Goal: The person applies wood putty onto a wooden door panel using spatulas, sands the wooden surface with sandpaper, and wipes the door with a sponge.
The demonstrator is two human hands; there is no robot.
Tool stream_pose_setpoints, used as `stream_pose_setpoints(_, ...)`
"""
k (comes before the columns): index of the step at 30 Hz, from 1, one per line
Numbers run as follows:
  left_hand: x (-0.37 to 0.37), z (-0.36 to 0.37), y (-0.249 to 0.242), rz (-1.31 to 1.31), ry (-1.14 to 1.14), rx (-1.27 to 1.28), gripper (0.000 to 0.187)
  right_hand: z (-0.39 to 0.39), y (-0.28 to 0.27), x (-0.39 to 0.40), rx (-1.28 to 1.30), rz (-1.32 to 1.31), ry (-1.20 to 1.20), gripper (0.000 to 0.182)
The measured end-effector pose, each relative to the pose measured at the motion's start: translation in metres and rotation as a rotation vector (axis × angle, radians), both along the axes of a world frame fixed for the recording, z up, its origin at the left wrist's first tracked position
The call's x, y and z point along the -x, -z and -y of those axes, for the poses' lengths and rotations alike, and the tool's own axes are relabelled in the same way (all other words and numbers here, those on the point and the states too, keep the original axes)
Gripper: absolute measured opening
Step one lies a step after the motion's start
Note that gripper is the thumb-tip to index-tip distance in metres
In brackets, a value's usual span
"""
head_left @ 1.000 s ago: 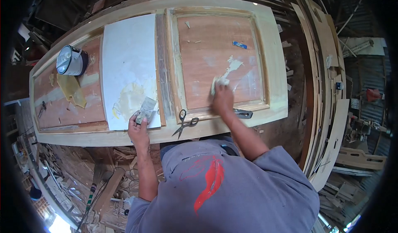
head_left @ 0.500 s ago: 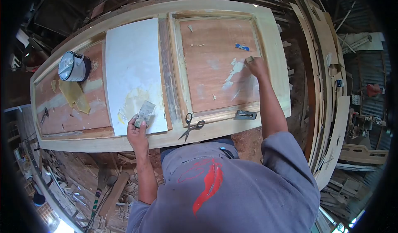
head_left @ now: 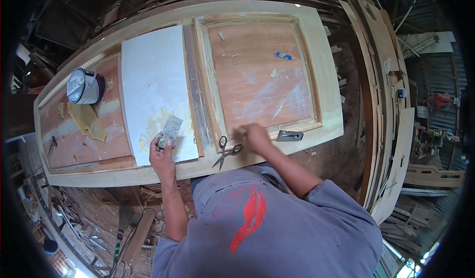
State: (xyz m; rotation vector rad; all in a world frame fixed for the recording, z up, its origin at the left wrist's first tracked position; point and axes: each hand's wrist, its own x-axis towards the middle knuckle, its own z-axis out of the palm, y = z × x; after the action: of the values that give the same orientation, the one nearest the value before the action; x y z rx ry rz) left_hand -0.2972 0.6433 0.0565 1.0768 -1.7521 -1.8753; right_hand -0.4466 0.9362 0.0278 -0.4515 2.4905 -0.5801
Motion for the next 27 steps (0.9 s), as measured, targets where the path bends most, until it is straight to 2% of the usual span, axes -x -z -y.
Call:
stream_pose_setpoints(1, 0.001, -0.001, 0.000, -0.006, -0.015, 0.007, 0.042, -0.012, -0.001, 0.025, 0.000, 0.048, 0.067, 0.036)
stream_pose_setpoints(3, -0.007, -0.002, 0.003, 0.003, -0.010, 0.007, 0.042, -0.050, 0.024, 0.103, -0.005, -0.149, 0.145, 0.023)
stream_pose_setpoints(4, -0.010, -0.002, 0.004, 0.005, 0.000, 0.008, 0.042, -0.061, 0.019, 0.143, -0.075, -0.229, 0.165, 0.017)
stream_pose_setpoints(5, -0.011, -0.005, 0.002, 0.010, -0.006, 0.004, 0.042, -0.074, 0.027, 0.179, -0.165, -0.359, 0.186, 0.018)
stream_pose_setpoints(6, -0.011, -0.010, 0.000, 0.013, -0.011, 0.000, 0.042, -0.081, 0.028, 0.207, -0.193, -0.353, 0.276, 0.019)
stream_pose_setpoints(7, -0.010, -0.012, -0.001, 0.015, -0.020, -0.001, 0.042, -0.085, 0.028, 0.222, -0.149, -0.429, 0.260, 0.021)
stream_pose_setpoints(8, -0.010, -0.014, -0.001, 0.016, -0.029, 0.002, 0.042, -0.079, 0.035, 0.231, -0.151, -0.363, 0.257, 0.022)
stream_pose_setpoints(10, -0.015, -0.017, 0.001, 0.026, -0.039, 0.001, 0.042, -0.064, 0.035, 0.230, -0.165, -0.223, 0.254, 0.024)
stream_pose_setpoints(12, -0.017, -0.019, 0.004, 0.021, -0.042, -0.017, 0.042, -0.049, 0.058, 0.200, -0.223, -0.276, 0.132, 0.021)
stream_pose_setpoints(14, -0.015, -0.017, 0.006, 0.014, -0.027, -0.028, 0.042, -0.016, 0.044, 0.149, -0.214, -0.225, 0.021, 0.020)
stream_pose_setpoints(16, -0.010, -0.014, 0.007, 0.010, -0.005, -0.031, 0.042, 0.006, 0.047, 0.095, -0.198, -0.129, -0.024, 0.021)
stream_pose_setpoints(17, -0.009, -0.012, 0.008, 0.003, 0.001, -0.030, 0.043, 0.011, 0.058, 0.064, -0.110, -0.168, -0.065, 0.021)
stream_pose_setpoints(18, -0.008, -0.010, 0.009, -0.003, 0.009, -0.028, 0.043, 0.026, 0.010, 0.039, -0.119, -0.133, -0.165, 0.022)
stream_pose_setpoints(19, -0.007, -0.008, 0.009, -0.009, 0.017, -0.026, 0.043, 0.029, 0.015, 0.016, -0.145, -0.094, -0.223, 0.022)
stream_pose_setpoints(22, 0.000, -0.006, -0.002, -0.021, -0.014, -0.028, 0.043, 0.022, 0.011, -0.013, -0.010, -0.068, -0.376, 0.025)
stream_pose_setpoints(24, -0.008, 0.005, 0.006, -0.043, -0.015, -0.008, 0.043, 0.006, -0.002, 0.007, 0.003, 0.040, 0.049, 0.026)
stream_pose_setpoints(25, -0.016, 0.011, 0.008, -0.046, -0.026, 0.002, 0.043, -0.016, 0.013, 0.034, 0.038, -0.064, 0.040, 0.028)
stream_pose_setpoints(26, -0.022, 0.015, 0.008, -0.025, -0.033, 0.013, 0.043, -0.040, 0.024, 0.062, 0.082, -0.145, 0.156, 0.031)
stream_pose_setpoints(27, -0.027, 0.019, 0.008, -0.007, -0.036, 0.020, 0.043, -0.065, 0.037, 0.095, 0.011, -0.242, 0.165, 0.040)
